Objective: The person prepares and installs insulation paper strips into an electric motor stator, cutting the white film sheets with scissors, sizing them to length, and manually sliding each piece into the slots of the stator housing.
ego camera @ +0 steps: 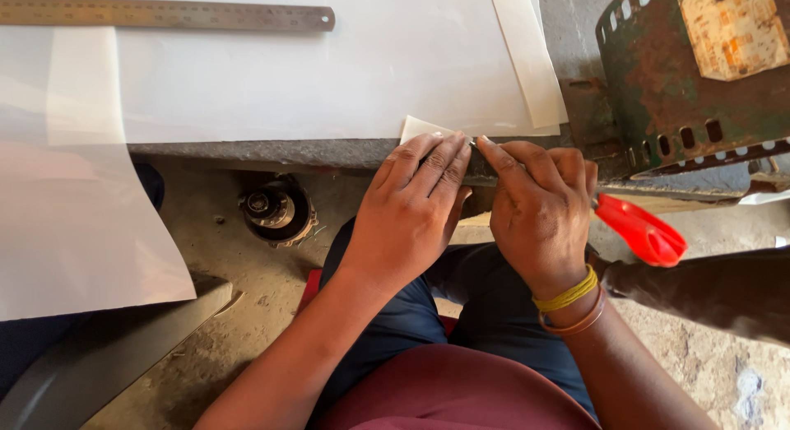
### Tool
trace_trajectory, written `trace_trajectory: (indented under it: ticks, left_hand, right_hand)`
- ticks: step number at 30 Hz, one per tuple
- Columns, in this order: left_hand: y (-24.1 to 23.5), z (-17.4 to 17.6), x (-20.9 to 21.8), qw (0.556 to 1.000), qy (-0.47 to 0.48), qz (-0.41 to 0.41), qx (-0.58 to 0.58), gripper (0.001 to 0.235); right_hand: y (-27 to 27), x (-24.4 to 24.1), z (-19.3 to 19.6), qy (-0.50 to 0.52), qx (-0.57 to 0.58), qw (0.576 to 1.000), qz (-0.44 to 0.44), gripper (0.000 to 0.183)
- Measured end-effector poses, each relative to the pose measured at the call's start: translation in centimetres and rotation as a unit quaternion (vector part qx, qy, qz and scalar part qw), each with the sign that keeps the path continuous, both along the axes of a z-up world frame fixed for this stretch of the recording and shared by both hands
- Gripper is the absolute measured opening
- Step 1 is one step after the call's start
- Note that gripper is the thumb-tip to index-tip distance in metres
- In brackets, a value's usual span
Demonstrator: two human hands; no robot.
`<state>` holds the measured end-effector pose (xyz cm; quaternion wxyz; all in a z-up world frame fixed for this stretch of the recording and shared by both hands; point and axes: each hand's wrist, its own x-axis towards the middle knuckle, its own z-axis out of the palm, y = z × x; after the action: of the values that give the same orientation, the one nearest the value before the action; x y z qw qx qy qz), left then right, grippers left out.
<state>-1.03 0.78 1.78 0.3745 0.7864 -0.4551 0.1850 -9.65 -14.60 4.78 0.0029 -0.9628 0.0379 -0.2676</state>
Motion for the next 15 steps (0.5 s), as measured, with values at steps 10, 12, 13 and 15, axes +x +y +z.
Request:
trace_trajectory:
  ticks: [10,12,13,15]
  left_hand:
    - [-0.54,0.02,-0.29,0.998,-0.021,0.031,0.049,0.043]
    - [-0.69,-0.29,0.0,0.998,-0.027,0.028,0.052,0.043]
    - [-0.69,-0.38,-0.14,0.998,-0.027,0.033,0.053,0.043]
    - [-0.81,-0.33,-0.22,0.997,-0.031,0.042,0.054,0.042]
  right_hand:
    - [-0.56,-0.3,-0.03,0.001,0.001,1.0,0.017,0.043]
    - [-0.56,-0.23,-0.38,-0.001,-0.001,1.0,0.004,0.042]
    - [-0.6,-0.27,-0.47,0.001,0.0,1.0,0.01,0.043]
    - [-0.85,-0.22,-0.33,0.001,-0.001,1.0,0.021,0.044]
